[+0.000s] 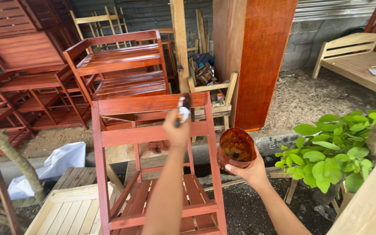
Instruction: The person applies reddish-brown wood stain to a red wooden chair frame using a brush, dipping the brush into a stain container held in the other hand. They brush the seat slats, rails, and side edges of the chair, working over different sections of the frame throughout the clip.
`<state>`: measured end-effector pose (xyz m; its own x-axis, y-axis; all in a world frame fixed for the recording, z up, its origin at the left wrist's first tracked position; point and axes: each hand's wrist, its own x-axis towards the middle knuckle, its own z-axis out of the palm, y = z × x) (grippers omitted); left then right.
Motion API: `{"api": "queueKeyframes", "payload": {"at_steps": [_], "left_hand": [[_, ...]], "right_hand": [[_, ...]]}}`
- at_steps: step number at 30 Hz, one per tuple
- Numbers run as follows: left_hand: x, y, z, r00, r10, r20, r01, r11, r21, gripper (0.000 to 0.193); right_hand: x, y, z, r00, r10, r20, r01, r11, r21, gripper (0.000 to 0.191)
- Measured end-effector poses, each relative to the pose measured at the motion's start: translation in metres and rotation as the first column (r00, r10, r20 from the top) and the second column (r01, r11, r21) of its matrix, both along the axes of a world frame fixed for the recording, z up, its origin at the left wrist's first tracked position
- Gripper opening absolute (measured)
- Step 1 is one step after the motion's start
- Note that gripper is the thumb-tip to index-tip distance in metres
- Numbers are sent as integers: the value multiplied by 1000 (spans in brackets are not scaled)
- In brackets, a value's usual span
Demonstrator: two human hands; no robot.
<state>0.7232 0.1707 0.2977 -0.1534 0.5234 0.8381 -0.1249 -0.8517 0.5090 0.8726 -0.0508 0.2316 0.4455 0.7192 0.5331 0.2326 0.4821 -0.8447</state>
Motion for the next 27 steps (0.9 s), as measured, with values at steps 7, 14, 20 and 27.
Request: {"api": "queueKeyframes", "payload": {"at_steps": [7,14,20,27], "left_hand": [[-179,69,13,926,372,67,-372,928,-10,20],[-246,75,36,915,378,142,-370,925,-83,17],[-190,67,46,943,246,222,-242,969,-47,23],[-80,57,34,989,-40,142,64,984,-164,28]], "right_hand": [[-22,27,7,999,15,50,-14,999,-33,94],[-59,53,10,984,176,24,-176,984,3,92],[-63,68,13,979,205,12,-205,979,3,91],[-64,79,14,984,173,34,-171,984,-48,92]]}}
